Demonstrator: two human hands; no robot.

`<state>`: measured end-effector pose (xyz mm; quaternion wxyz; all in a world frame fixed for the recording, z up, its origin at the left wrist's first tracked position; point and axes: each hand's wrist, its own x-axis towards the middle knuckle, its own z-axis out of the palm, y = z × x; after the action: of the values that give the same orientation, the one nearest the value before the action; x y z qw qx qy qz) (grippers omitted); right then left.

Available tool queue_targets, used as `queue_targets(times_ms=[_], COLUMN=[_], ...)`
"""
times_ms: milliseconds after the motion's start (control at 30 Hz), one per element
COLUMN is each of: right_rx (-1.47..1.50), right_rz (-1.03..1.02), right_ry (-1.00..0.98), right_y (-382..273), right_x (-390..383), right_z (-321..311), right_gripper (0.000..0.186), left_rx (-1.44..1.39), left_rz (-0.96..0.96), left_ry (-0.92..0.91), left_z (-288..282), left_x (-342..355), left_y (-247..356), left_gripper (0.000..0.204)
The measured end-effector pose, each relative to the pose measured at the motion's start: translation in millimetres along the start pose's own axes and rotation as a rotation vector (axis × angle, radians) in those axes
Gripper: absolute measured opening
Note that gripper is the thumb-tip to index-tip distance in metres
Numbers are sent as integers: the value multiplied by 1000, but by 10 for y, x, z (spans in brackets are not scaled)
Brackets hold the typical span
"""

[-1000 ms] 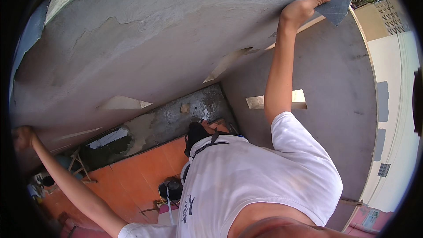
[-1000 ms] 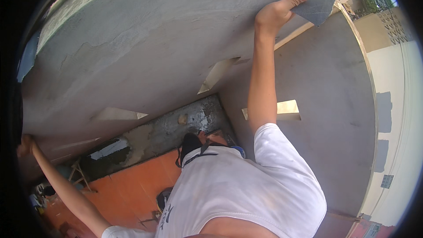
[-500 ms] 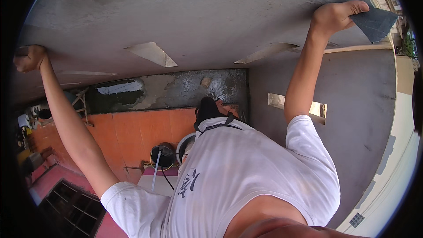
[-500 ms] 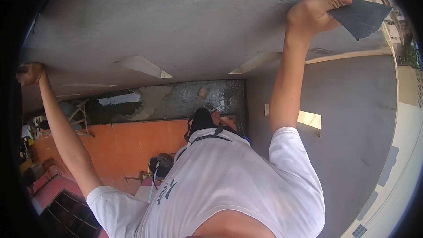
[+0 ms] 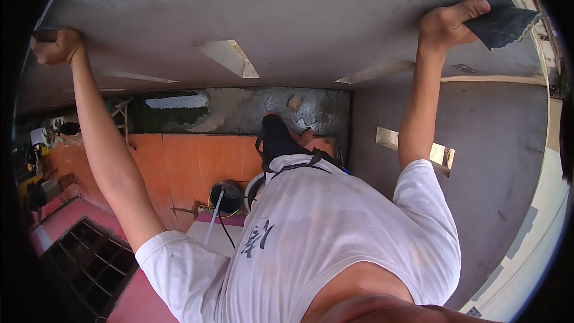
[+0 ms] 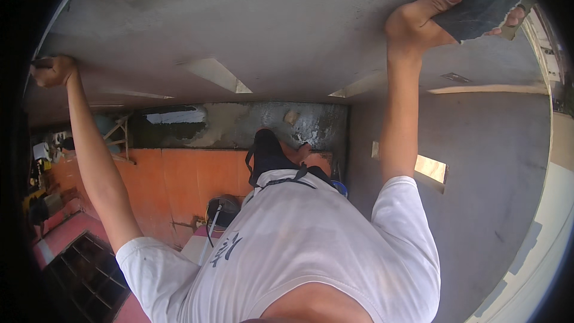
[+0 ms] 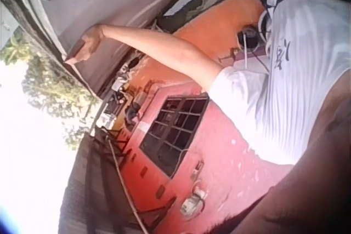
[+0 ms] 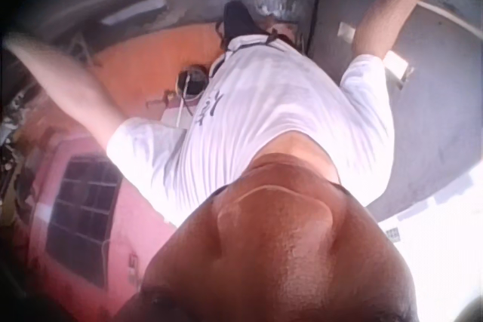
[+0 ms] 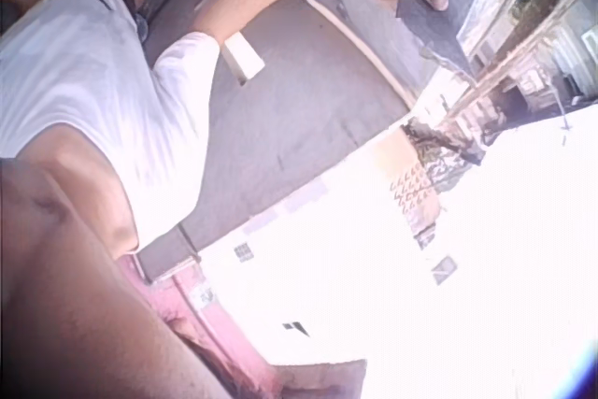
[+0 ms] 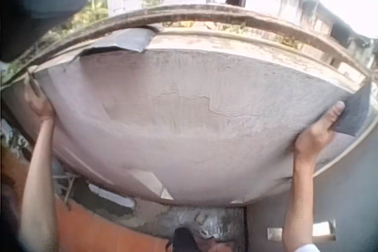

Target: The person smooths a ceiling surface using a metal trowel and a sanding block. They alternate between scraping with the trowel and rubbing the surface with the sanding block to even out the finish.

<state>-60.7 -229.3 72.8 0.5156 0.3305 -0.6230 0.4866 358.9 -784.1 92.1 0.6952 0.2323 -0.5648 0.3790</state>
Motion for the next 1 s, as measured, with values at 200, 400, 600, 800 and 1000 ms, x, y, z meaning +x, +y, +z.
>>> queue_targets(times_ms=[200, 400, 600, 800, 1000], right_rx=[-53, 105, -70, -53, 191], right_rz=[-322, 191, -67, -48, 330], right_ry=[-418, 136, -338, -322, 153], right_y=[-147, -163, -1221, -1466, -1252], right_x=[-706, 581, -854, -1095, -336], right_z=[-13, -2, 563, 728, 758], right_gripper=[71, 78, 89, 83, 73], left_rx=[-124, -127, -239, -270, -337], left_rz=[-49, -98, -138, -189, -243], left_ry=[-62, -63, -39, -116, -64], left_z=[-292, -362, -407, -455, -518], left_x=[210, 259, 322, 306, 388], left_y=[356, 643, 718, 740, 924], left_gripper=[35, 33, 33, 38, 42])
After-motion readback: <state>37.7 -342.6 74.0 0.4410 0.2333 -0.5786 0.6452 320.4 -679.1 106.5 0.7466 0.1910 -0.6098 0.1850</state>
